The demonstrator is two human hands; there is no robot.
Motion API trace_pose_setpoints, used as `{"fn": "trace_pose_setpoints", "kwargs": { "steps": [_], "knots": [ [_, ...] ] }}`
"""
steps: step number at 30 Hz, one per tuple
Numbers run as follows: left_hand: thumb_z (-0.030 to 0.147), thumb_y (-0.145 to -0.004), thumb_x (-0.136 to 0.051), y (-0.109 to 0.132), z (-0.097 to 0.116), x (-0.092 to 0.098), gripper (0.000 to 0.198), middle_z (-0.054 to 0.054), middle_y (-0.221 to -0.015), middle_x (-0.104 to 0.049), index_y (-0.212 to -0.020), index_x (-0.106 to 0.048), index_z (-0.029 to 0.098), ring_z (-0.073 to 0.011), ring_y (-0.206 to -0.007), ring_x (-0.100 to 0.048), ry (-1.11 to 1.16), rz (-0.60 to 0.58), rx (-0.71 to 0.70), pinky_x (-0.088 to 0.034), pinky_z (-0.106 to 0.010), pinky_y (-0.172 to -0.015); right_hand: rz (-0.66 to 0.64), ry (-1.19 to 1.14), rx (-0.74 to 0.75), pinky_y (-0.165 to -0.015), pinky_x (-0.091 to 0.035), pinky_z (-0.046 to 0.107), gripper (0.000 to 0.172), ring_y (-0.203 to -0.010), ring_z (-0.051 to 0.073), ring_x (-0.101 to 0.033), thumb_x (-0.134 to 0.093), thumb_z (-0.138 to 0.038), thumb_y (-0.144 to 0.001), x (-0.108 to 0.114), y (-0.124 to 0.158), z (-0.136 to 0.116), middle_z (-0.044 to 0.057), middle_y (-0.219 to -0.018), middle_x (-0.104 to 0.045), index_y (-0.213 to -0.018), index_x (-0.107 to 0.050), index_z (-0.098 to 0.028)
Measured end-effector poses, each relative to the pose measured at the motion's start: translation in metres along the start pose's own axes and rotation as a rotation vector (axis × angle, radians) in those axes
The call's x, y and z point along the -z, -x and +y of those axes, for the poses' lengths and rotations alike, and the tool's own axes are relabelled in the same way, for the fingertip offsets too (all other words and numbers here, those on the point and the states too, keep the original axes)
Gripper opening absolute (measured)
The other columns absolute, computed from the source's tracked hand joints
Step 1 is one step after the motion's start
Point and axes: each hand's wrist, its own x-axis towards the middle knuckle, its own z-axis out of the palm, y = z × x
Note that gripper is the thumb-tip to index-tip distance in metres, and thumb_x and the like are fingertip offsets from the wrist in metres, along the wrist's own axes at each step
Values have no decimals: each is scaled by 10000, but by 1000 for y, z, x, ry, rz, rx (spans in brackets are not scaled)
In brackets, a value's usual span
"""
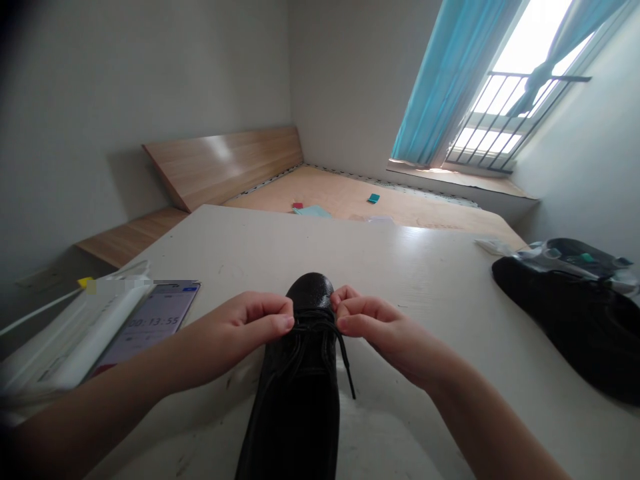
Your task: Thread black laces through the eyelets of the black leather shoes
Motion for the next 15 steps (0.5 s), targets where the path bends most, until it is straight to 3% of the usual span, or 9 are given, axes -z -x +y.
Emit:
{"fn": "trace_pose_setpoints", "kwargs": {
  "steps": [4, 8, 10, 14, 15],
  "knots": [
    [392, -844, -475, -3, -5, 2, 318, 61, -586, -323, -615, -410, 182, -105, -575, -302, 63, -9, 38, -238, -266, -546, -129, 109, 62, -902, -369, 318, 314, -933, 171, -437, -568, -395, -864, 8, -4, -1, 18, -945, -431, -633, -489, -198],
    [433, -839, -480, -3, -7, 1, 329, 64, -576, -361, -635, -435, 179, -101, -556, -317, 121, -20, 56, -244, -263, -534, -96, 247, 109, -801, -396, 306, 330, -842, 164, -443, -521, -395, -890, 9, -8, -5, 16, -884, -435, -636, -447, -198],
    [439, -840, -476, -4, -9, 1, 330, 61, -573, -388, -641, -443, 178, -100, -549, -334, 134, -16, 51, -257, -261, -535, 38, 431, 139, -764, -405, 305, 300, -808, 163, -453, -501, -383, -905, 3, -6, -10, 15, -854, -453, -670, -444, -205],
    [443, -845, -488, -4, -12, -1, 340, 54, -580, -424, -638, -453, 175, -104, -561, -363, 112, 18, 36, -278, -267, -558, 600, 849, 297, -681, -424, 272, 120, -772, 160, -488, -518, -311, -905, -28, 23, -20, 14, -841, -517, -827, -474, -231],
    [442, -847, -495, -4, -12, -1, 335, 53, -586, -425, -646, -461, 175, -107, -571, -370, 103, 37, 30, -284, -269, -567, 681, 893, 355, -642, -430, 254, 105, -736, 150, -499, -511, -304, -909, -40, 34, -21, 14, -837, -529, -839, -474, -235]
  ]
}}
